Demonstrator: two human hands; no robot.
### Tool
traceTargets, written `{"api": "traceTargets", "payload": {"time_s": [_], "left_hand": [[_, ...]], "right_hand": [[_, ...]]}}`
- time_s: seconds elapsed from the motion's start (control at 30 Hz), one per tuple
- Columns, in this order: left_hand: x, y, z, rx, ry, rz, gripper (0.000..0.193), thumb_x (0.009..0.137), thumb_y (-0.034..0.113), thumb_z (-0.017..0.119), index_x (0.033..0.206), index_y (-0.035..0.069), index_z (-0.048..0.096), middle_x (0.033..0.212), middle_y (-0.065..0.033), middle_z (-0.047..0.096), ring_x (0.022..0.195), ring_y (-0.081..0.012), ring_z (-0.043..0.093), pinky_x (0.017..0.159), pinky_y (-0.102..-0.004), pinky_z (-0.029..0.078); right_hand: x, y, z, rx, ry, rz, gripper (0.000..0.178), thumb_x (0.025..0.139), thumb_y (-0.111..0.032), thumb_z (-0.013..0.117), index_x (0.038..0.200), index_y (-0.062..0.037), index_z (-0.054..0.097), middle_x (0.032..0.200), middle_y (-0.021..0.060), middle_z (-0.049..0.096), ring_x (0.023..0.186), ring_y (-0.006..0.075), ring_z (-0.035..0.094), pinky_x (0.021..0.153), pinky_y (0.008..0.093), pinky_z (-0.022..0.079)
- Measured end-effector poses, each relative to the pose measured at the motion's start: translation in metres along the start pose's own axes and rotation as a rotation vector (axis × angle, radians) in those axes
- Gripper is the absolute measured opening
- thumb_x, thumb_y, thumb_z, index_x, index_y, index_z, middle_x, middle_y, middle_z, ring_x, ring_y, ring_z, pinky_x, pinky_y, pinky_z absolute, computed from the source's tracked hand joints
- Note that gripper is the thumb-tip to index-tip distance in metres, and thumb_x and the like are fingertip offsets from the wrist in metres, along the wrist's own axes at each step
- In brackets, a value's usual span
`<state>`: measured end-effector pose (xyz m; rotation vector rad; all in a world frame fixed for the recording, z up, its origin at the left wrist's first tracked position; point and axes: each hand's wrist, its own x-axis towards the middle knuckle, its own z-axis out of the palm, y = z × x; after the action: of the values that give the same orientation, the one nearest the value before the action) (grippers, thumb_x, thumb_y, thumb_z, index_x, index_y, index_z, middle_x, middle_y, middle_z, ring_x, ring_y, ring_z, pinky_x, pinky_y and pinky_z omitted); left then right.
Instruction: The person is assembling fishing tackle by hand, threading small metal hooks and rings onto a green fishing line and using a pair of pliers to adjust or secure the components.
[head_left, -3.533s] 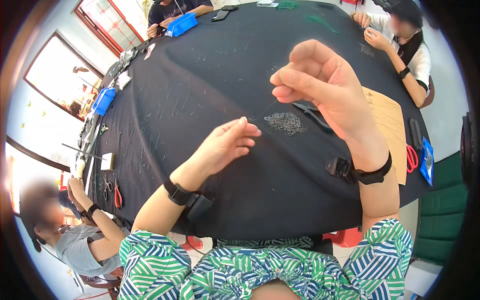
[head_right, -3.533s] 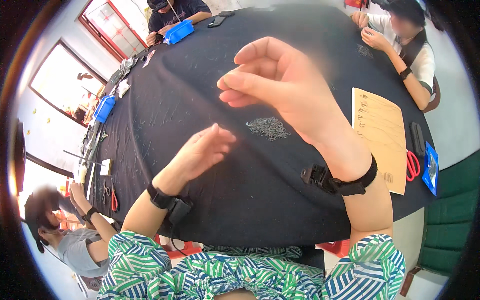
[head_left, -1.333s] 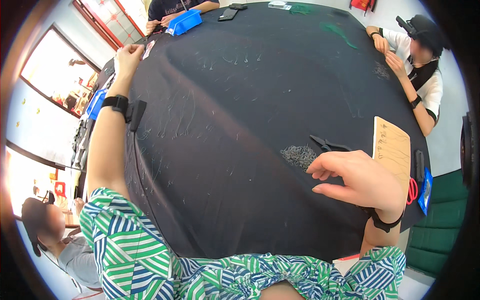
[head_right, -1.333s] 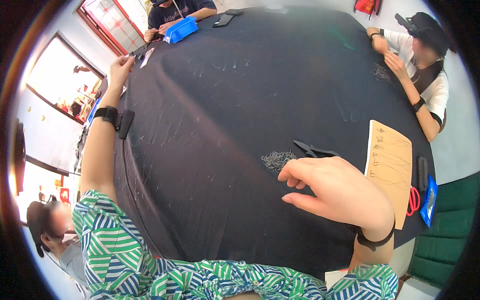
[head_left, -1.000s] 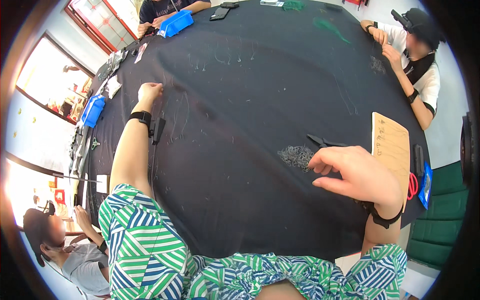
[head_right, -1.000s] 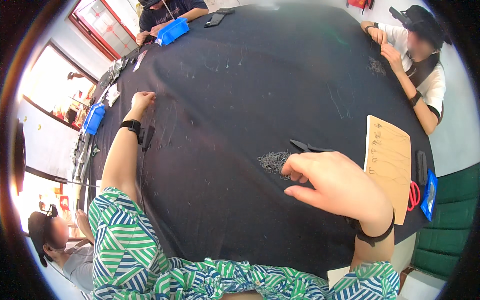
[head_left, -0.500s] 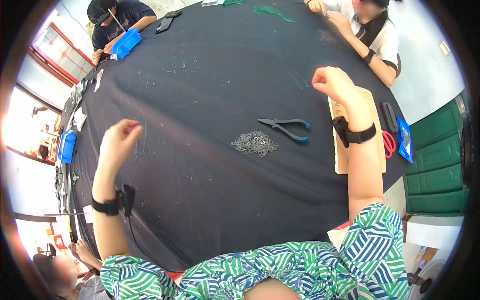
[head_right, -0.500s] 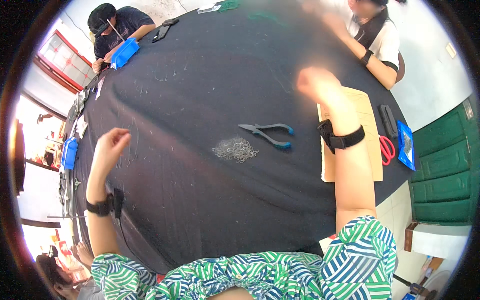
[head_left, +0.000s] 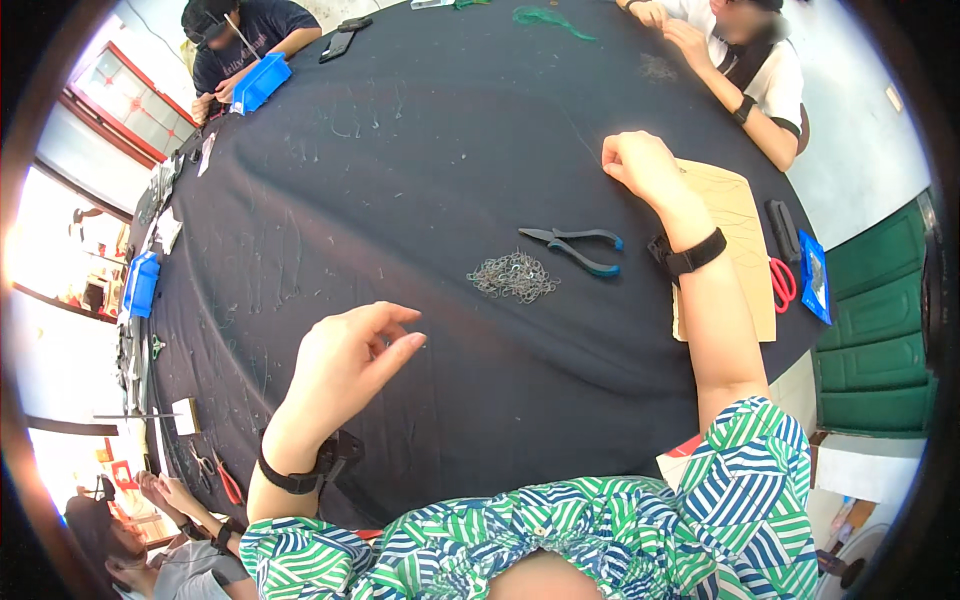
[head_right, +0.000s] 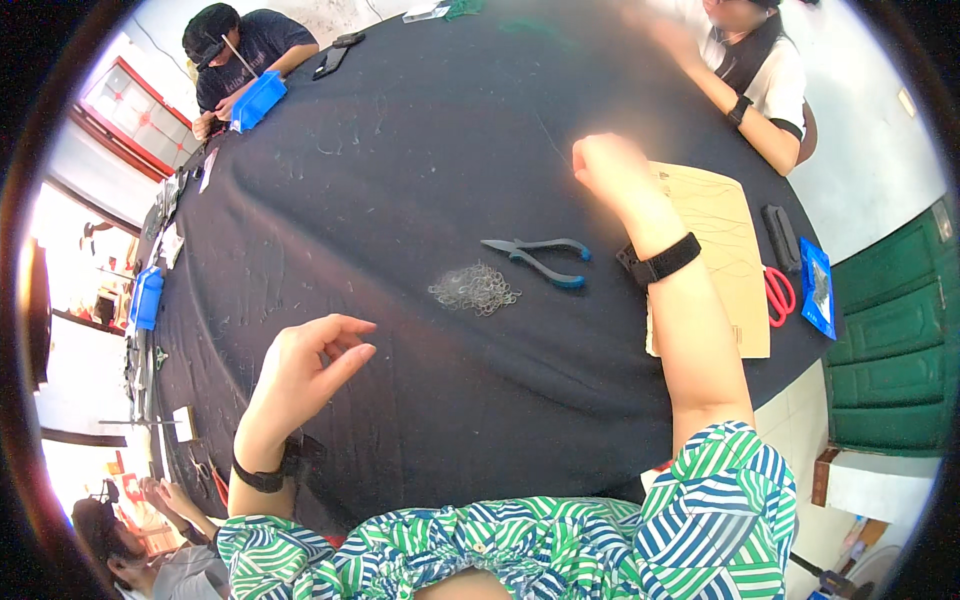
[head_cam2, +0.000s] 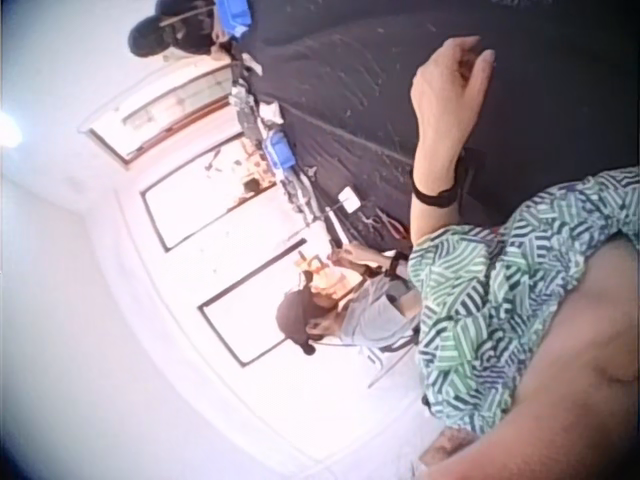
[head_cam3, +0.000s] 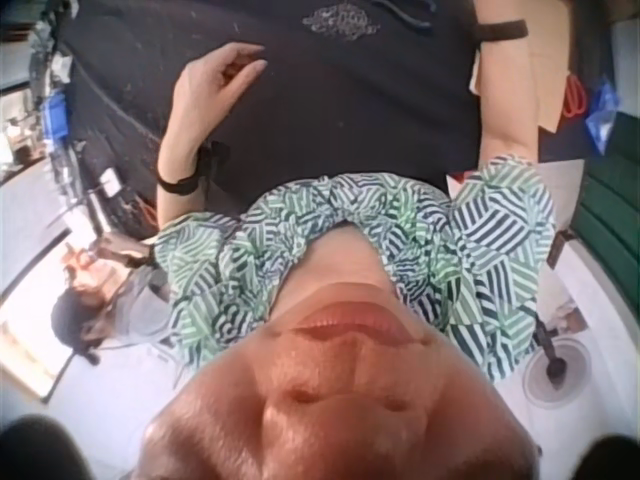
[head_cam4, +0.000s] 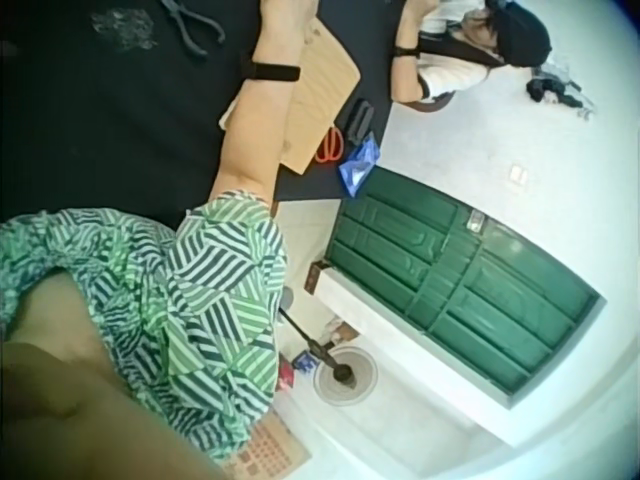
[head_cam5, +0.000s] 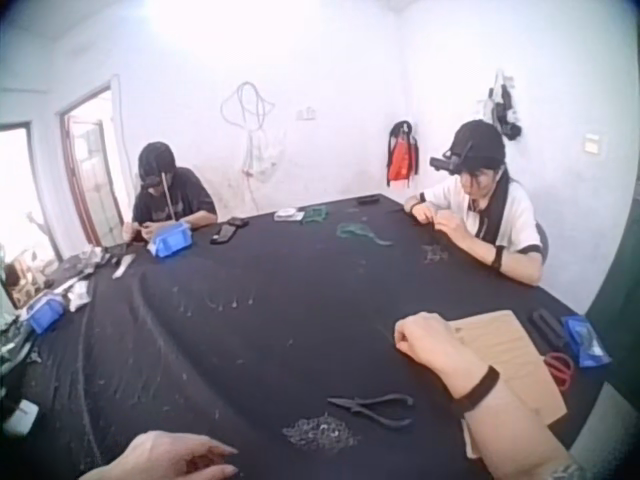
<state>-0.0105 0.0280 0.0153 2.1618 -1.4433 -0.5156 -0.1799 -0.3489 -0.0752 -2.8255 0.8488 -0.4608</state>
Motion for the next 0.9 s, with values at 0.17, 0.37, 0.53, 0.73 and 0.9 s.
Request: {"api": "traceTargets", "payload": {"time_s": [0.17,0.37,0.53,0.73,0.9], "left_hand": [[-0.003,0.015,0.005,-0.08,-0.07,0.081,0.022,0.086,0.011,0.071,0.105,0.001,0.069,0.076,-0.0065,0.068,0.063,-0.0107,0.062,0.058,-0.0242,0.048],[-0.001,0.024,0.004,-0.125,-0.153,0.235,0.023,0.085,0.011,0.071,0.106,0.004,0.07,0.08,-0.0049,0.069,0.064,-0.0113,0.062,0.057,-0.0245,0.048],[0.002,0.027,0.007,-0.115,-0.178,0.305,0.023,0.085,0.011,0.072,0.107,0.005,0.07,0.079,-0.0049,0.068,0.063,-0.0129,0.062,0.057,-0.0248,0.048],[0.004,0.03,0.001,-0.134,-0.213,0.27,0.024,0.086,0.01,0.071,0.109,0.004,0.069,0.086,-0.0053,0.068,0.07,-0.0128,0.063,0.059,-0.0252,0.047],[0.026,0.029,0.004,-0.277,0.027,0.337,0.029,0.088,0.001,0.063,0.116,0.004,0.066,0.116,-0.0101,0.064,0.098,-0.0162,0.062,0.071,-0.0252,0.049]], "right_hand": [[0.0,0.004,0.006,-0.166,0.007,-0.03,0.007,0.077,-0.011,0.068,0.079,-0.0052,0.067,0.077,0.0134,0.068,0.079,0.0318,0.066,0.071,0.0422,0.051],[0.001,-0.013,-0.008,-0.087,0.01,-0.012,0.01,0.079,-0.014,0.065,0.08,-0.0043,0.067,0.077,0.0138,0.068,0.079,0.0324,0.066,0.071,0.0421,0.051],[-0.001,0.0,-0.019,-0.102,-0.037,0.016,0.013,0.08,-0.015,0.064,0.082,-0.0026,0.067,0.079,0.0151,0.068,0.079,0.0325,0.066,0.071,0.0415,0.051],[-0.012,-0.041,-0.054,0.308,-0.175,-0.009,0.016,0.087,-0.016,0.064,0.089,0.0005,0.063,0.072,0.0098,0.065,0.067,0.0192,0.063,0.064,0.033,0.05],[-0.033,-0.102,-0.092,0.515,-0.287,-0.218,0.02,0.087,-0.02,0.063,0.093,-0.001,0.065,0.08,0.0136,0.067,0.074,0.0247,0.065,0.067,0.0362,0.051]]}}
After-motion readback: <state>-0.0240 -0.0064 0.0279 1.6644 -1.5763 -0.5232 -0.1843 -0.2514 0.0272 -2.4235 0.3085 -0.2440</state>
